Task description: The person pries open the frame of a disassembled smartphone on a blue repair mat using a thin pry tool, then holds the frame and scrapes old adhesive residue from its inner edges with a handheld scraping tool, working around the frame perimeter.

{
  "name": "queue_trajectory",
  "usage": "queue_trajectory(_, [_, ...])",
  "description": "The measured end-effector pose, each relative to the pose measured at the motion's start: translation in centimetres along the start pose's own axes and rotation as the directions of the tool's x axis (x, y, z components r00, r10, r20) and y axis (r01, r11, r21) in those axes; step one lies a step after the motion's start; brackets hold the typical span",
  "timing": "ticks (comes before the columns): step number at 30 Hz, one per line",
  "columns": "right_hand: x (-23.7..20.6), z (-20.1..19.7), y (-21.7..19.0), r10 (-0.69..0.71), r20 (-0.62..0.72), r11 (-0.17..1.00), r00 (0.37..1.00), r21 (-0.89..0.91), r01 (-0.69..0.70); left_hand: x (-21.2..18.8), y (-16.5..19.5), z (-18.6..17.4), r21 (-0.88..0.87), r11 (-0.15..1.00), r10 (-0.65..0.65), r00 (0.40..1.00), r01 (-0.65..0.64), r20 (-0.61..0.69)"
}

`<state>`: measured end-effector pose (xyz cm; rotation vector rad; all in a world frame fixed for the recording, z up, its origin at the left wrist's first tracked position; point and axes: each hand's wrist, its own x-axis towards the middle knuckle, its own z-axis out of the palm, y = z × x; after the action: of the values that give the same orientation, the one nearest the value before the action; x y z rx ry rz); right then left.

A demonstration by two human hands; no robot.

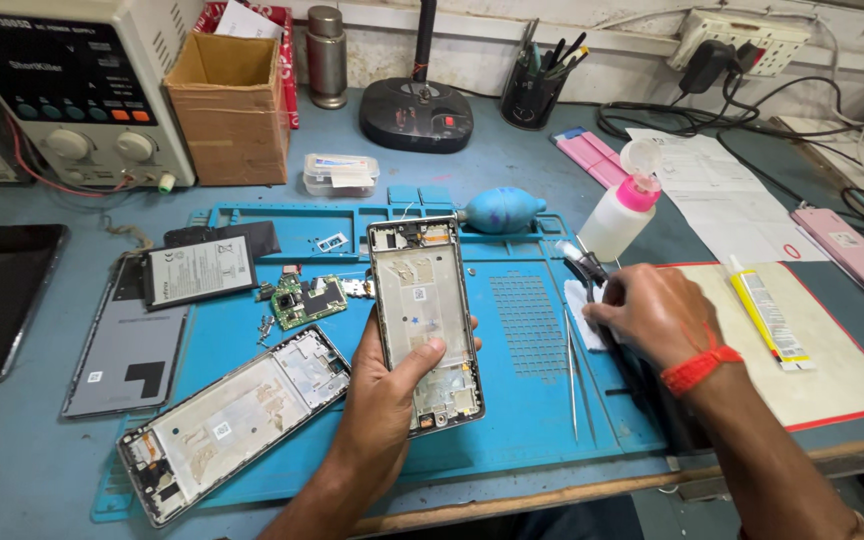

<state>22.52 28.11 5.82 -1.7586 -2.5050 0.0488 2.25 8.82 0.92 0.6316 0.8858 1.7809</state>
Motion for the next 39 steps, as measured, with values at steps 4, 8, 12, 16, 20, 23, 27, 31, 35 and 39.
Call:
queue_trajectory(4, [-2.8, -1.1, -0.5, 0.011, -0.203, 0.766, 0.979, 0.631, 0.122, 0.0, 0.2, 0.2, -0.009, 1.0, -0.021, 1.0, 0.021, 0.009])
queue_trajectory(8, [-6.3, 0.1, -2.3, -0.002, -0.371, 0.225, 0.929, 0.905, 0.362, -0.2, 0.3, 0.1, 0.007, 0.999, -0.036, 0.998, 0.036, 0.045])
queue_trajectory(12, [-8.7, 2.4, -5.2, -0.032, -0.208, 0.369, 0.978, 0.906, 0.205, -0.5, 0.3, 0.0, -0.032, 0.999, -0.001, 0.998, 0.003, 0.068])
queue_trajectory(16, [-9.2, 3.4, -6.1, -0.128, -0.088, 0.472, 0.988, 0.87, 0.139, -0.8, 0.2, 0.1, -0.041, 0.999, -0.004, 0.996, 0.008, 0.092])
queue_trajectory(20, [-9.0, 3.1, -5.3, -0.137, -0.128, 0.246, 0.982, 0.956, 0.159, -1.0, 0.2, 0.2, -0.048, 0.999, -0.011, 0.994, 0.016, 0.104])
queue_trajectory(23, [-9.2, 2.8, -4.9, -0.045, -0.159, 0.032, 0.986, 0.987, 0.161, -1.2, 0.3, 0.2, -0.047, 0.999, -0.018, 0.994, 0.023, 0.105])
queue_trajectory(27, [-9.6, 3.1, -5.8, -0.06, -0.257, -0.051, 0.965, 0.966, 0.254, -1.3, 0.4, 0.3, -0.039, 0.999, -0.015, 0.995, 0.019, 0.098])
queue_trajectory(31, [-9.9, 3.4, -7.0, -0.031, -0.281, -0.022, 0.959, 0.96, 0.28, -1.4, 0.5, 0.3, -0.04, 0.999, -0.031, 0.995, 0.035, 0.09])
queue_trajectory(35, [-10.2, 3.4, -7.6, -0.018, -0.289, -0.051, 0.957, 0.956, 0.288, -1.6, 0.6, 0.3, -0.042, 0.998, -0.05, 0.994, 0.054, 0.096])
queue_trajectory(39, [-10.4, 3.2, -7.7, 0.02, -0.292, -0.04, 0.956, 0.955, 0.293, -1.6, 0.8, 0.4, -0.037, 0.995, -0.084, 0.993, 0.088, 0.083])
